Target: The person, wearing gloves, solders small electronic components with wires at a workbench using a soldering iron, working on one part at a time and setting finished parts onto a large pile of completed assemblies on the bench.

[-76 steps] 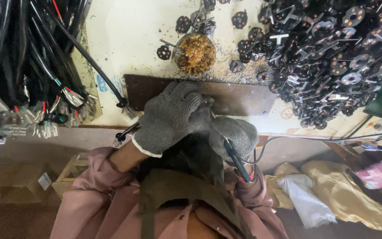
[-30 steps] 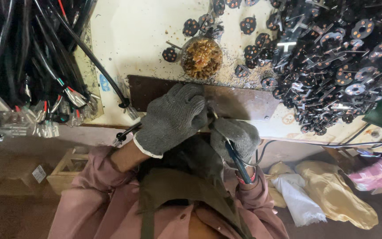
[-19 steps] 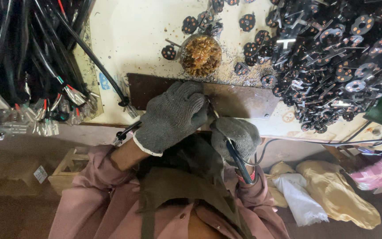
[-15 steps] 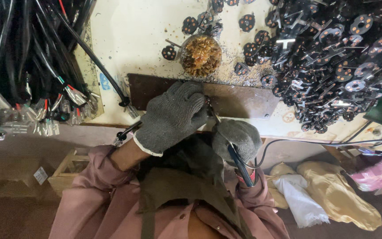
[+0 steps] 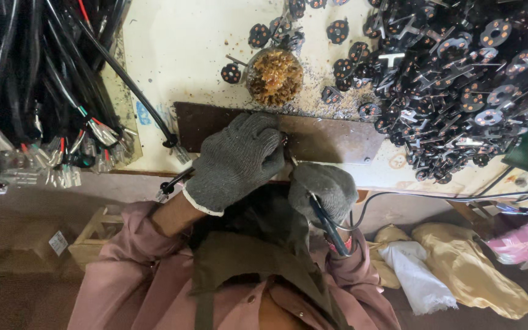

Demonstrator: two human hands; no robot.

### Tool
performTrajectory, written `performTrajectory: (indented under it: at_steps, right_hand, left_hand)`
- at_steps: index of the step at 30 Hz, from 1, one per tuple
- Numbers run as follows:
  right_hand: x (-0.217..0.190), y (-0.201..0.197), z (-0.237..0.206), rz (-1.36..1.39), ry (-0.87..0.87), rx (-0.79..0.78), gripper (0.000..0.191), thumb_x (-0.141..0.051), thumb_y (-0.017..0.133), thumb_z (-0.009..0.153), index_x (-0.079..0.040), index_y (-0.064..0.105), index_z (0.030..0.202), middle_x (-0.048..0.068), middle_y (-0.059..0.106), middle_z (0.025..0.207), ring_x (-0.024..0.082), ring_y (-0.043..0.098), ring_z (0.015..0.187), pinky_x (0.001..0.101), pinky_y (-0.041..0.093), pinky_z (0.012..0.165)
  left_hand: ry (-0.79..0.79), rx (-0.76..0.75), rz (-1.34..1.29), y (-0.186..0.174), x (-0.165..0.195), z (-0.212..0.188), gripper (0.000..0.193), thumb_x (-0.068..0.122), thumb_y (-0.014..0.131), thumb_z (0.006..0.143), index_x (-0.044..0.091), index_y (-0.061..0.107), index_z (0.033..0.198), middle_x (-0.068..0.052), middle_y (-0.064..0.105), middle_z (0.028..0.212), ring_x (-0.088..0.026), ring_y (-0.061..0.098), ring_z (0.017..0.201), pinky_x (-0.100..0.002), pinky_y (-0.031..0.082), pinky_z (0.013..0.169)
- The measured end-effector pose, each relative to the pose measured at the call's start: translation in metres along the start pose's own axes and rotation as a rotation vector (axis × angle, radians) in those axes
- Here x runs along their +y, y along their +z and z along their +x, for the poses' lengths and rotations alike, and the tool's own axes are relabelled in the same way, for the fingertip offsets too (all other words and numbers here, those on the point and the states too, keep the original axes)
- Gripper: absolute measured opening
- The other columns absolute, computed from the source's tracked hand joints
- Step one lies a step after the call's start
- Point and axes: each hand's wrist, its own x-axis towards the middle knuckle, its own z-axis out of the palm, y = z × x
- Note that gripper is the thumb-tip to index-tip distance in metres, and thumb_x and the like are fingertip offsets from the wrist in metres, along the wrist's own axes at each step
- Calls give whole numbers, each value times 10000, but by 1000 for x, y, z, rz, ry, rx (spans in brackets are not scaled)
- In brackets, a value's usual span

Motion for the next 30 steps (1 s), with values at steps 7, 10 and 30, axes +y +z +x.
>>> performTrajectory:
  at_steps: [7,10,30]
  right_hand:
    - [-3,-3,-4,23,39,36,280,-301,683,909,-79,713,1078,105,727,981,281,709,824,372,548,738]
    - [-3,-1,-4,28,43,45,303,-337,654,943,-82,709,1099,98,723,982,268,704,819,364,543,737]
    - [17,-23,11,-155,138,524,225,-60,712,1002,-79,668,1222,107,730,1027,241,728,850,387,572,806]
  left_hand:
    - [10,13,-1,2,-3,-3,162,196,741,870,107,635,955,-95,641,1105,-300,658,993,-435,567,716]
    - [21,19,-9,3,-5,-5,200,215,748,842,98,633,957,-103,642,1105,-306,658,995,-434,563,697]
    - [-51,145,-30,-26,-14,-10,144,94,756,809,99,647,904,-77,664,1004,-303,674,927,-421,568,736]
